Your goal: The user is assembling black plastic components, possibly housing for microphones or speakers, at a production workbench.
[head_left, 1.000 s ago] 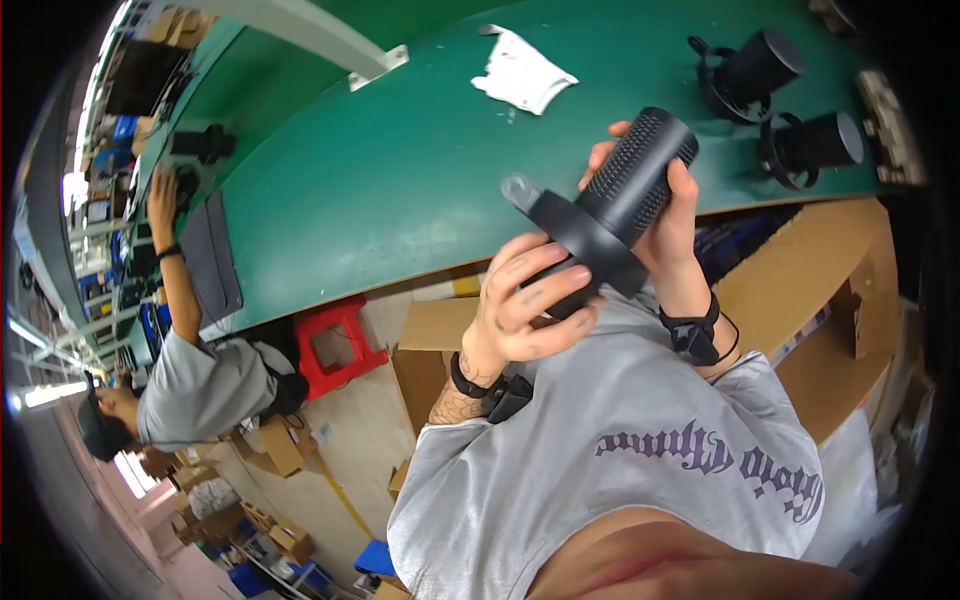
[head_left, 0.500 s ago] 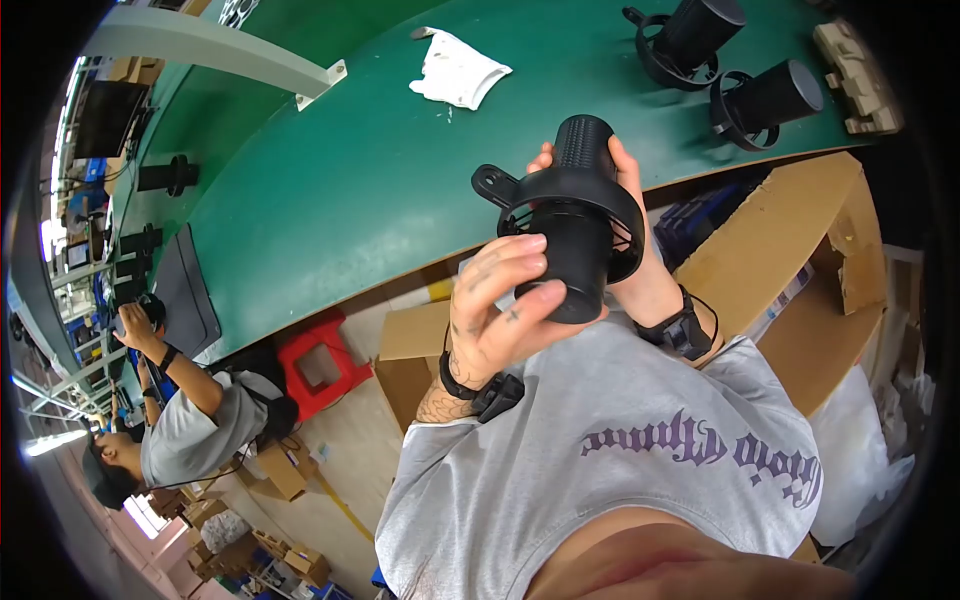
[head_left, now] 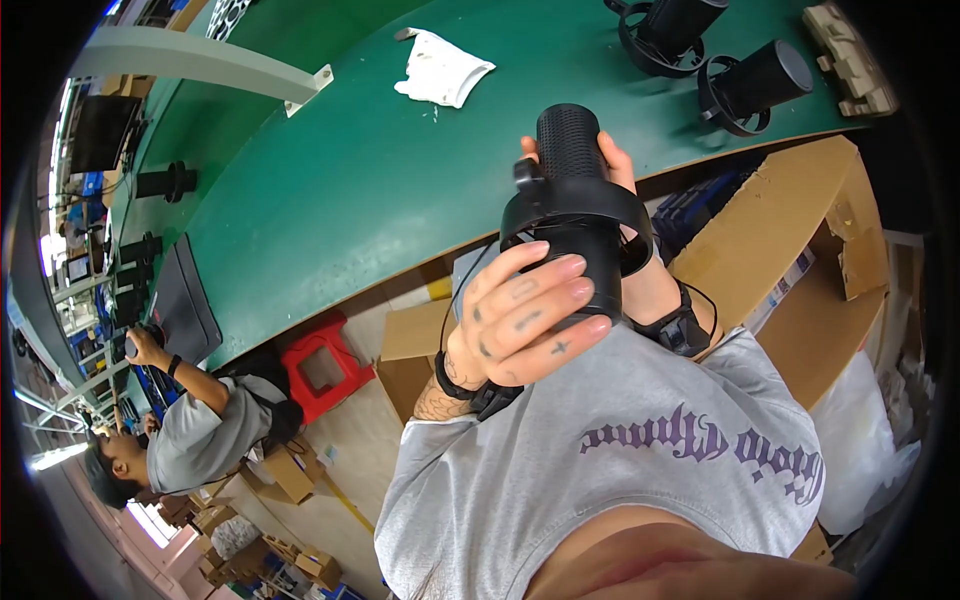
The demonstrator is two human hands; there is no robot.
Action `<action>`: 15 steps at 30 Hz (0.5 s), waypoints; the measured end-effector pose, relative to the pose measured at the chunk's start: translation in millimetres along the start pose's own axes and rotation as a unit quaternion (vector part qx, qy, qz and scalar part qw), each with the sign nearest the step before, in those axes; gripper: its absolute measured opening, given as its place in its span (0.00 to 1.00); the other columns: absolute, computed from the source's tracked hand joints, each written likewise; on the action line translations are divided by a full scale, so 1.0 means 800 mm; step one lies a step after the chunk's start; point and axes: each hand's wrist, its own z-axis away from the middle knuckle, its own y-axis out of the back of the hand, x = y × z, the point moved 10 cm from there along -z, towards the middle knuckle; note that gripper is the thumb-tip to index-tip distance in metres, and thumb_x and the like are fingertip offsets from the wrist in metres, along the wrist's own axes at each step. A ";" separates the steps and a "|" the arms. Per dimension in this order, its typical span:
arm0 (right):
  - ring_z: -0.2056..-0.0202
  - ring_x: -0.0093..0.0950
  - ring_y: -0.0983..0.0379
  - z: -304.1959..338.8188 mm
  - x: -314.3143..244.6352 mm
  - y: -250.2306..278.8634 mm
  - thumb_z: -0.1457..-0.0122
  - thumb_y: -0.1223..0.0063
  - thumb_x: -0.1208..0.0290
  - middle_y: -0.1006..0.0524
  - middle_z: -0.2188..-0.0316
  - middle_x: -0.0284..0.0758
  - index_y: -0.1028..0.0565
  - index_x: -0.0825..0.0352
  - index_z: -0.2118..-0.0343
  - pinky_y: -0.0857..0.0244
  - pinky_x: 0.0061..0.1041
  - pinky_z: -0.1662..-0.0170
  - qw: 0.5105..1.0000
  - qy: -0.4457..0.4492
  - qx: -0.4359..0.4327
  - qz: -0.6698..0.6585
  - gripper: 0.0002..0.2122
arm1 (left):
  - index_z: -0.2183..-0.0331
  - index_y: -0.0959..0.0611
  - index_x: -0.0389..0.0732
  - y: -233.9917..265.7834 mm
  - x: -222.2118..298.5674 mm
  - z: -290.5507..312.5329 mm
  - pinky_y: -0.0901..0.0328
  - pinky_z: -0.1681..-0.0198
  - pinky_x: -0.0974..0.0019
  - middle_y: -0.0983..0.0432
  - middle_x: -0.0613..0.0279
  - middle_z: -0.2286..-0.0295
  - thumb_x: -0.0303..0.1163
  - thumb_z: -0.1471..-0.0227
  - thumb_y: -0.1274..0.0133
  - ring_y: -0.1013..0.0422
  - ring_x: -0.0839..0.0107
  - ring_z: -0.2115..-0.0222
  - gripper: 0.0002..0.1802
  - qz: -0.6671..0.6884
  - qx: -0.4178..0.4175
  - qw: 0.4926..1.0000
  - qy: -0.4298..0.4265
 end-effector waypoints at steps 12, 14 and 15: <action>0.64 0.31 0.25 -0.003 0.020 0.039 0.42 0.59 0.45 0.25 0.62 0.40 0.33 0.66 0.53 0.27 0.32 0.61 0.997 -0.052 0.044 -0.046 0.26 | 0.74 0.22 0.45 -0.033 0.011 -0.016 0.32 0.54 0.59 0.25 0.67 0.67 0.28 0.66 0.41 0.28 0.66 0.61 0.10 0.060 -0.061 0.994 -0.074; 0.58 0.35 0.30 0.000 0.030 0.019 0.40 0.60 0.48 0.32 0.55 0.43 0.42 0.73 0.45 0.26 0.36 0.60 0.992 -0.106 -0.030 -0.066 0.31 | 0.76 0.24 0.44 -0.037 0.014 -0.025 0.32 0.55 0.60 0.26 0.66 0.68 0.29 0.67 0.42 0.28 0.65 0.62 0.09 0.075 -0.082 0.990 -0.086; 0.59 0.35 0.29 0.001 0.030 0.016 0.39 0.63 0.47 0.32 0.54 0.44 0.42 0.73 0.45 0.26 0.37 0.60 0.992 -0.104 0.004 -0.073 0.31 | 0.79 0.25 0.43 -0.044 0.017 -0.029 0.31 0.56 0.61 0.26 0.65 0.69 0.29 0.69 0.44 0.28 0.65 0.63 0.09 0.078 -0.097 0.988 -0.090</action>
